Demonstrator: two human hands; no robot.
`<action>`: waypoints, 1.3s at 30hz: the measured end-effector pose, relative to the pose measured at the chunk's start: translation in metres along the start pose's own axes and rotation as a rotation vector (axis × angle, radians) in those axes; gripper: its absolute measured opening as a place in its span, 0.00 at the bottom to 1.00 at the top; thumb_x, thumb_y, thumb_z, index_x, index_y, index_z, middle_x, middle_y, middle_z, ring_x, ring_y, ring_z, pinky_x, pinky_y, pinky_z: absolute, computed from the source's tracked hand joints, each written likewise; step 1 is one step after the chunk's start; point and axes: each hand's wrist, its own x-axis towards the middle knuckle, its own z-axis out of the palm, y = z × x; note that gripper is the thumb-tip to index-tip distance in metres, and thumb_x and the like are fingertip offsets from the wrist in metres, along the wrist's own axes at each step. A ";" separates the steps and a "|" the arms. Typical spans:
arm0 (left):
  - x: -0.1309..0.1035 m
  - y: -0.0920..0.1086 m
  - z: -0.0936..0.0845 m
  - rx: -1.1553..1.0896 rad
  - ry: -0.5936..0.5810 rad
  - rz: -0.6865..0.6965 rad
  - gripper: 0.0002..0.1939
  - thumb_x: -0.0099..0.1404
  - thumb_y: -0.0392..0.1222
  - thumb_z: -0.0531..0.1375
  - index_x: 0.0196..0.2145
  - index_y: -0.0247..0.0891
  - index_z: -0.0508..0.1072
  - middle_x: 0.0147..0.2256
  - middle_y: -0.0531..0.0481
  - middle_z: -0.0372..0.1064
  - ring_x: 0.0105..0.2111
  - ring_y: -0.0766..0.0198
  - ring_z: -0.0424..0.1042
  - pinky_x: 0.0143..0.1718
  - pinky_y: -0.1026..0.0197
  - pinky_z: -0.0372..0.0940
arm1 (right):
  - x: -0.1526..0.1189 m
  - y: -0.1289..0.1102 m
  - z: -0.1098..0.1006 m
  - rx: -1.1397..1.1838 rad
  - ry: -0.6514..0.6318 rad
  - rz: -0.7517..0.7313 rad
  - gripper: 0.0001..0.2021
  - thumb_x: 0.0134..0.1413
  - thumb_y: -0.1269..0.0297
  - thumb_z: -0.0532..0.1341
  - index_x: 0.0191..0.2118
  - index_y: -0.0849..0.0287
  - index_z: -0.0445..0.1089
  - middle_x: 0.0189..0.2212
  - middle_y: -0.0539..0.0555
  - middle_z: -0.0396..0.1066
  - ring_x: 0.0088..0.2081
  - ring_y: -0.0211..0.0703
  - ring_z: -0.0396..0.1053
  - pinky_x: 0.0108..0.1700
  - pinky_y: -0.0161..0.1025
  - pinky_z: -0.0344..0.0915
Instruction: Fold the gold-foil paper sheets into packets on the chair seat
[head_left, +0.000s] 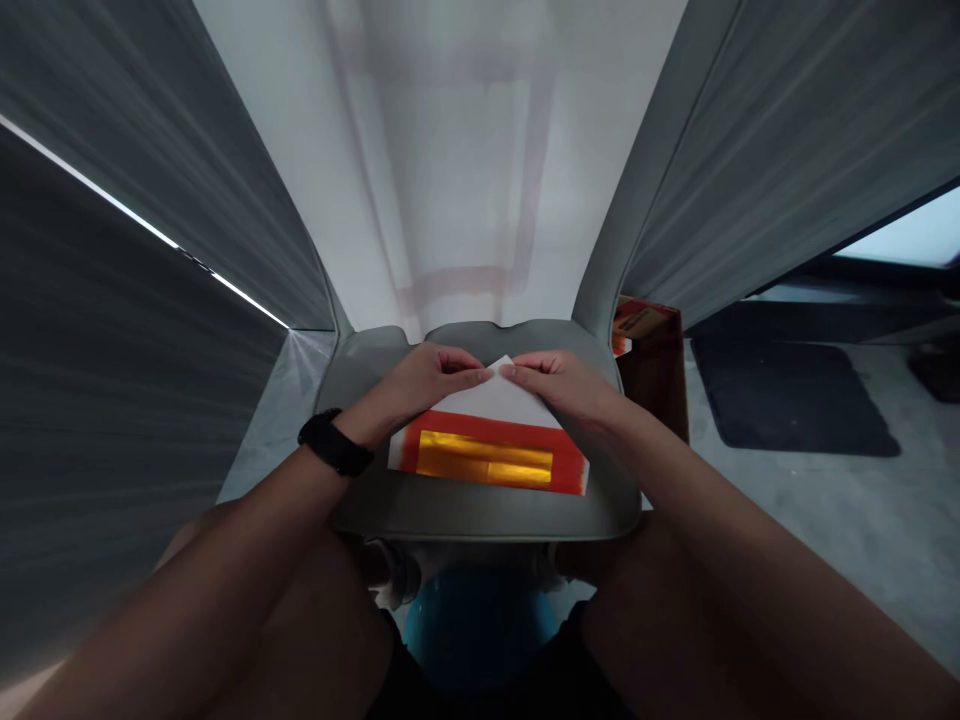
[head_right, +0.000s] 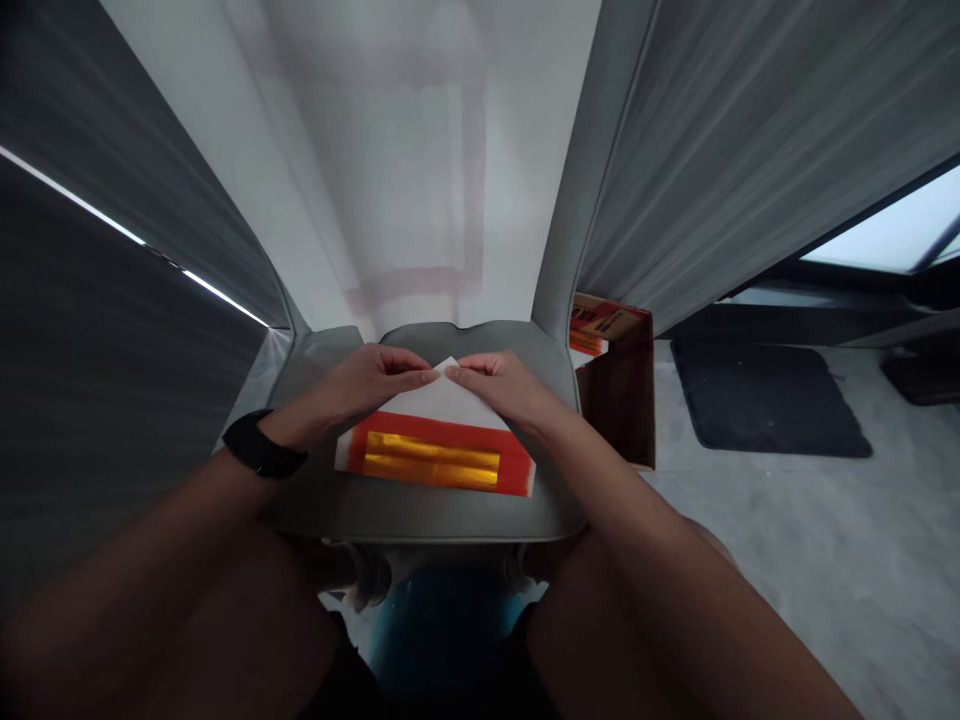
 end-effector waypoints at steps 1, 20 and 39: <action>0.001 -0.001 0.000 0.003 0.010 0.009 0.14 0.68 0.52 0.63 0.37 0.40 0.83 0.34 0.51 0.78 0.37 0.60 0.73 0.36 0.62 0.65 | 0.001 0.000 0.000 0.001 0.004 -0.001 0.20 0.55 0.42 0.70 0.36 0.55 0.80 0.31 0.51 0.79 0.31 0.39 0.70 0.30 0.33 0.65; 0.007 -0.005 -0.005 -0.120 0.055 0.043 0.12 0.68 0.49 0.64 0.35 0.39 0.81 0.32 0.50 0.78 0.34 0.62 0.73 0.34 0.63 0.65 | 0.015 -0.005 0.010 0.002 0.022 -0.053 0.22 0.57 0.37 0.66 0.33 0.54 0.76 0.30 0.52 0.75 0.30 0.40 0.67 0.31 0.37 0.63; 0.007 -0.003 -0.013 0.038 0.108 0.076 0.17 0.71 0.53 0.60 0.35 0.40 0.82 0.33 0.52 0.78 0.34 0.62 0.73 0.34 0.64 0.64 | 0.013 -0.006 0.002 -0.060 0.057 -0.036 0.27 0.53 0.32 0.66 0.26 0.54 0.72 0.23 0.49 0.69 0.25 0.37 0.61 0.26 0.36 0.55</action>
